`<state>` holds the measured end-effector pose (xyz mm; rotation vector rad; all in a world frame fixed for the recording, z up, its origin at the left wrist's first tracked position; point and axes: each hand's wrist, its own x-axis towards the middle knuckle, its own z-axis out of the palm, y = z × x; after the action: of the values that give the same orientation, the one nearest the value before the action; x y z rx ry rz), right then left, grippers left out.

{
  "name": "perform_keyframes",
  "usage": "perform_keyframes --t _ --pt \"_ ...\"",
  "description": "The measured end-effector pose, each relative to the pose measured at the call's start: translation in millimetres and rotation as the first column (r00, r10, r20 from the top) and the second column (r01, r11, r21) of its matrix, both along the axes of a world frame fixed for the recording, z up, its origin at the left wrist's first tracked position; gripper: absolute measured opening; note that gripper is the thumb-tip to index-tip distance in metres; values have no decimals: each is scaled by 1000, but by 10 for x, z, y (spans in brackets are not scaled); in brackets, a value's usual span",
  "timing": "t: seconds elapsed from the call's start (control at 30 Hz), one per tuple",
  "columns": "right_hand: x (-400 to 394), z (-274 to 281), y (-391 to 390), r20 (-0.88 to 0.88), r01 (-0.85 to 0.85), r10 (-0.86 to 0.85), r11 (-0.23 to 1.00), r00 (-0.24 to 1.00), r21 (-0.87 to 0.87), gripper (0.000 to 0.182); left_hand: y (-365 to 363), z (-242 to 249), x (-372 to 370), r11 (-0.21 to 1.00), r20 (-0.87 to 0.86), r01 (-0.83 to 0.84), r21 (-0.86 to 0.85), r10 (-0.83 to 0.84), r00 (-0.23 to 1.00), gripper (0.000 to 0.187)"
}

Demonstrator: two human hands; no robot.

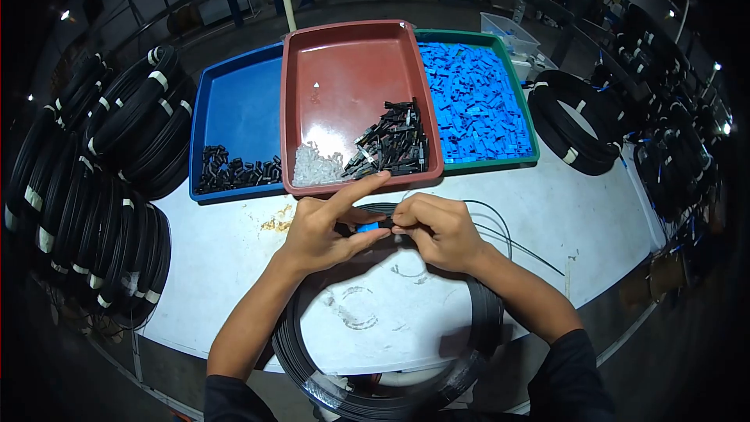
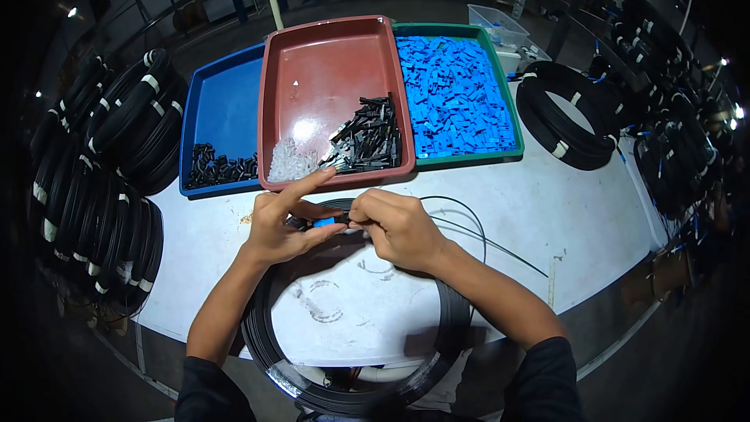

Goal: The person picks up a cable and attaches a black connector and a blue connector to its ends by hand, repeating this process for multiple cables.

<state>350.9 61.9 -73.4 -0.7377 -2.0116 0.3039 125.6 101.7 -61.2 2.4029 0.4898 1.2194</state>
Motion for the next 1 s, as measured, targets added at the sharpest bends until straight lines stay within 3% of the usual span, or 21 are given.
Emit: perform_keyframes --t 0.13,0.2,0.27,0.37,0.43,0.47,0.53,0.57,0.67,0.73,0.83,1.0 --pt "27 22 -37 -32 28 -33 988 999 -152 14 -4 128 -131 995 -80 -91 -33 88 993 94" --pt "63 38 -24 31 120 -117 979 993 -162 12 -8 220 -261 989 69 -147 26 145 987 93" --pt "110 -15 37 31 133 -129 980 991 -149 12 -165 316 -426 975 245 -152 -164 189 951 86" --pt "157 -6 38 -9 168 -177 949 984 -266 18 -630 283 -720 984 284 -108 -140 144 948 61" --pt "179 -23 51 -8 169 -177 950 984 -261 18 -1136 265 -808 980 32 -141 -140 147 989 50" --pt "197 -39 80 -5 178 -185 950 983 -256 18 -1353 334 -790 993 -146 -75 -86 62 987 51" --pt "241 -79 114 10 158 -160 956 987 -248 19 -1785 356 -711 991 -361 25 -134 -72 930 60" --pt "254 -87 131 6 127 -131 953 991 -275 18 -1945 255 -671 990 -371 74 -120 -114 921 62" --pt "282 -34 128 27 71 -66 937 997 -342 17 -2359 22 -568 1000 -537 3 13 4 844 56" --pt "289 19 125 61 14 8 939 998 -345 16 -2480 -218 -516 991 -527 -63 114 114 842 46" --pt "319 39 150 135 -25 79 932 988 -362 24 -2439 -363 -416 882 -432 -183 434 382 817 43" --pt "348 23 176 141 -68 158 865 977 -497 42 -2430 -413 -305 822 -370 -134 554 387 845 39"
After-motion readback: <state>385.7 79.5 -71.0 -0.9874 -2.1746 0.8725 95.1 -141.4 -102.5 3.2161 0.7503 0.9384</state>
